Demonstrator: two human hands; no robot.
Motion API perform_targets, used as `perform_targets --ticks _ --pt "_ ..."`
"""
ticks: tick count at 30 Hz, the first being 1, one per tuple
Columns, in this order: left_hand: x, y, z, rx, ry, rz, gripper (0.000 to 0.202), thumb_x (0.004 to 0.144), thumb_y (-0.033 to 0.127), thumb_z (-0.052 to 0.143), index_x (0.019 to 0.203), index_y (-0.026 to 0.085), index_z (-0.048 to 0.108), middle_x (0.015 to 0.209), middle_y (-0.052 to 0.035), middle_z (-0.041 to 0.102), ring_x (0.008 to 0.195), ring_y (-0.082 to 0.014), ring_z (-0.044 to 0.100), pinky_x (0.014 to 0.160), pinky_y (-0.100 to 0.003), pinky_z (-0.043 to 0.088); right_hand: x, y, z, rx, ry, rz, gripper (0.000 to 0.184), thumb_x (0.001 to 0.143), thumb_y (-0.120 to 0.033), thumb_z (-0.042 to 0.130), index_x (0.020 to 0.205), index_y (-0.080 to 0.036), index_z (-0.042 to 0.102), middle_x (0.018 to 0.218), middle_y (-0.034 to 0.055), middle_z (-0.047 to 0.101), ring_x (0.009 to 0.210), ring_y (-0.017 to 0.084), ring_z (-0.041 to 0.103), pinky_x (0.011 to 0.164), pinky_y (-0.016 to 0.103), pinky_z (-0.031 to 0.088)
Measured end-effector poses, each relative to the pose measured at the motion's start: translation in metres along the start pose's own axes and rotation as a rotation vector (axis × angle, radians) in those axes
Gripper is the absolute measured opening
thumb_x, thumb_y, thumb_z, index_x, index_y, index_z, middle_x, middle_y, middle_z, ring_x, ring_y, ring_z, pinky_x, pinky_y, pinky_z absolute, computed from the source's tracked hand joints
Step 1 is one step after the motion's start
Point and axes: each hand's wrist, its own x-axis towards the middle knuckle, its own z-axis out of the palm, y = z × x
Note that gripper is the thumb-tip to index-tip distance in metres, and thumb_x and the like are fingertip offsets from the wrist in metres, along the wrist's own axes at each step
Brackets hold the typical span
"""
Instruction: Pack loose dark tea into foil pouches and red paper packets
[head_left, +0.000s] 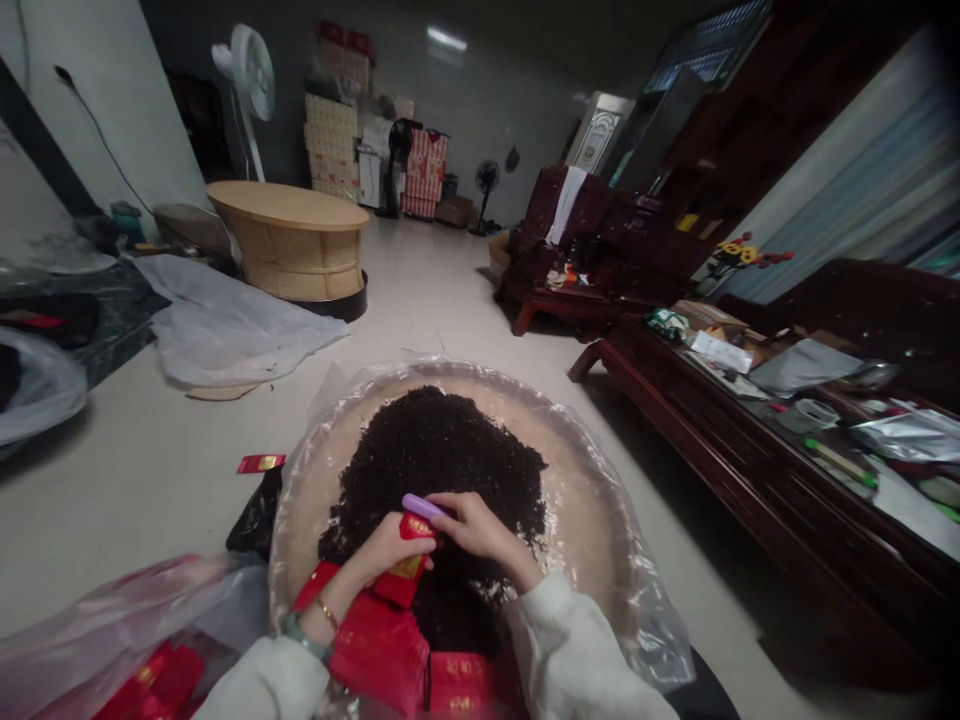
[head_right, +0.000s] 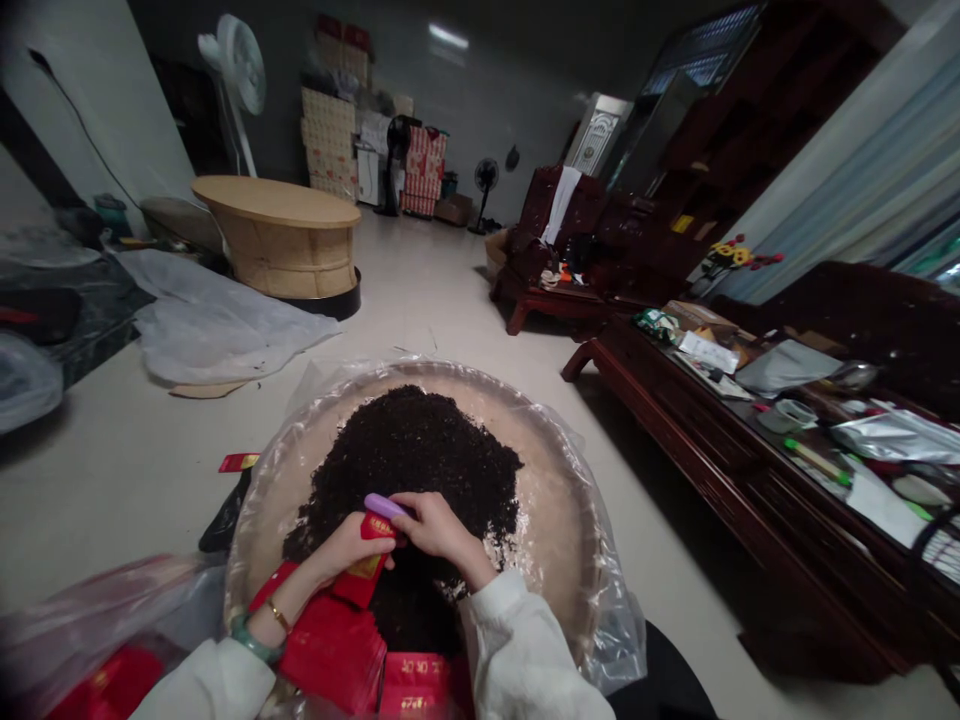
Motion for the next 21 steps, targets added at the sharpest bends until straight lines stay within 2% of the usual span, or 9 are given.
perform_targets --ticks 4,9,12,21 --pt "0.0 0.001 -0.001 -0.075 -0.021 0.015 0.057 0.061 0.057 0.076 0.094 0.013 0.061 0.083 -0.0111 0.074 0.055 -0.017 0.066 0.053 -0.027 0.048 0.003 0.009 -0.002 0.057 0.054 0.0 0.032 0.086 -0.026 0.054 0.114 -0.022 0.069 0.104 0.0014 0.073 0.093 0.022 0.067 0.083 0.03 0.048" --pt "0.004 -0.001 -0.004 -0.178 -0.078 -0.097 0.077 0.072 0.081 0.043 0.102 0.012 0.061 0.086 -0.0145 0.075 0.049 -0.0167 0.064 0.051 -0.028 0.047 0.004 0.02 -0.005 0.101 0.129 0.049 0.033 0.086 -0.03 0.056 0.115 -0.022 0.068 0.11 0.0016 0.072 0.101 0.025 0.066 0.09 0.035 0.049" --pt "0.005 -0.002 -0.006 -0.215 -0.085 -0.138 0.08 0.074 0.083 0.033 0.104 0.014 0.06 0.085 -0.0137 0.075 0.048 -0.0173 0.064 0.052 -0.03 0.048 0.003 0.022 -0.005 0.099 0.149 0.053 0.032 0.086 -0.029 0.057 0.114 -0.021 0.068 0.111 0.0023 0.072 0.102 0.026 0.066 0.091 0.036 0.049" --pt "0.005 -0.002 -0.006 -0.232 -0.089 -0.133 0.078 0.076 0.081 0.032 0.102 0.013 0.058 0.081 -0.0137 0.074 0.047 -0.0179 0.063 0.051 -0.03 0.047 0.003 0.02 -0.005 0.105 0.15 0.037 0.032 0.085 -0.026 0.056 0.114 -0.019 0.068 0.111 0.0039 0.072 0.102 0.026 0.066 0.09 0.036 0.048"
